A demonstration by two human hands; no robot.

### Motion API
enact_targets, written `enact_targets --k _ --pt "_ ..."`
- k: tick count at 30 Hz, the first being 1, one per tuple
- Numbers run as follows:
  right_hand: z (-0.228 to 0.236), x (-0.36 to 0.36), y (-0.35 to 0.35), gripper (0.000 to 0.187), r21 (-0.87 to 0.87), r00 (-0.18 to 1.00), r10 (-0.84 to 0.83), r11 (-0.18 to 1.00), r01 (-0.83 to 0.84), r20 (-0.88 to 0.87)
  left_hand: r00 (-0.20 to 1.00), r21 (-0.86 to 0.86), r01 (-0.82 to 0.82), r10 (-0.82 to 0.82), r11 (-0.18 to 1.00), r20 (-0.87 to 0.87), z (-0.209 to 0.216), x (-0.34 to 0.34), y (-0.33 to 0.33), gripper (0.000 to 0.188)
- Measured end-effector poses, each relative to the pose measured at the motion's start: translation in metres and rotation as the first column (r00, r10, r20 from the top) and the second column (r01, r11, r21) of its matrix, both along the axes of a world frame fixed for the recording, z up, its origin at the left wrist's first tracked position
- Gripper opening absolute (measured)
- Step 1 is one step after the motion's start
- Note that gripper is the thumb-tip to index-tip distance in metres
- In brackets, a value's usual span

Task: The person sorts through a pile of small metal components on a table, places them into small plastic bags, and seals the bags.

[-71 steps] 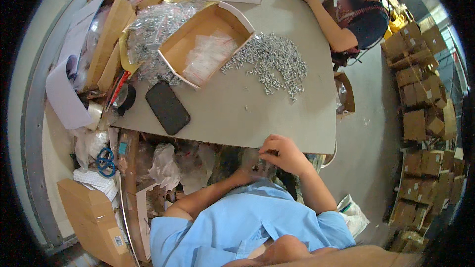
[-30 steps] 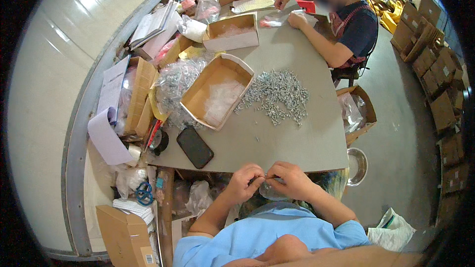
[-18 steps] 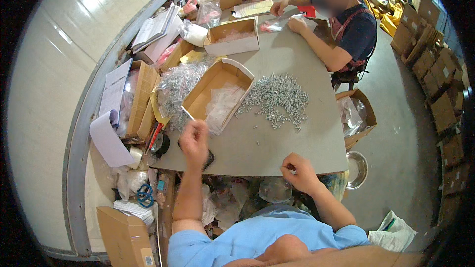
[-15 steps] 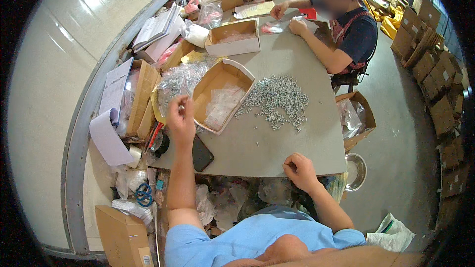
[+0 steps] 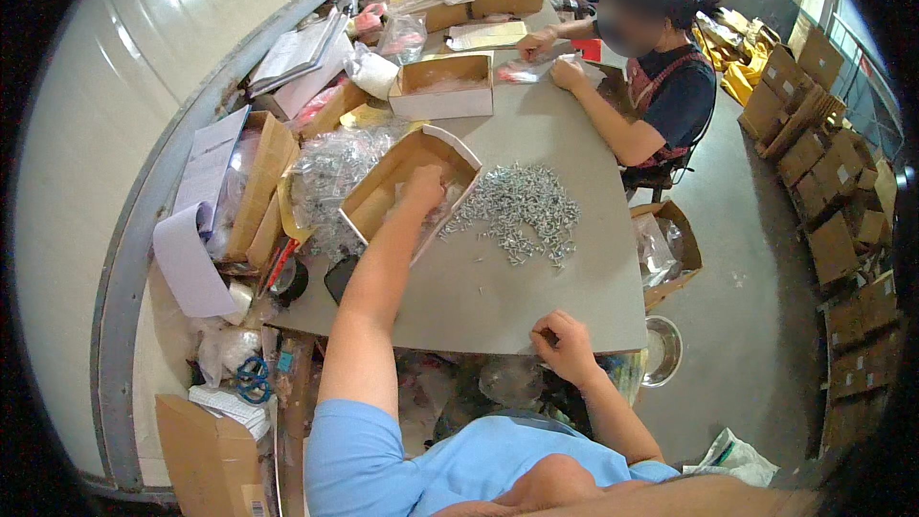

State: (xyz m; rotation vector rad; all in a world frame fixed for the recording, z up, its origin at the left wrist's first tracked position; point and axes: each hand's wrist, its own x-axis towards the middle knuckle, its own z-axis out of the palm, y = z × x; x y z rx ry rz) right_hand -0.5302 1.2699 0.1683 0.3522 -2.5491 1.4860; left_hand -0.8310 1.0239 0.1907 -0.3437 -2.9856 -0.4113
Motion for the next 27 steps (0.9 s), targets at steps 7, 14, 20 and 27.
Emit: enact_targets --k 7,14,20,27 --pt "0.015 -0.004 0.002 0.006 -0.051 0.98 0.076 0.996 -0.068 0.186 0.988 0.152 -0.036 0.058 0.988 -0.144 0.006 0.001 -0.027 0.013" --pt "-0.006 -0.039 0.021 0.034 0.168 0.956 -0.28 0.941 0.292 -0.092 0.977 0.406 0.086 0.003 0.91 -0.212 0.059 0.06 -0.037 0.018" --pt "-0.013 -0.085 0.01 0.044 0.386 0.941 -0.297 0.859 0.337 -0.161 0.986 0.222 -0.083 0.112 0.972 -0.123 0.063 0.062 -0.044 0.032" --pt "-0.013 -0.099 -0.042 0.047 0.428 0.985 -0.083 0.893 0.141 -0.151 0.978 0.162 -0.12 0.145 0.98 -0.15 0.062 0.071 -0.054 0.034"
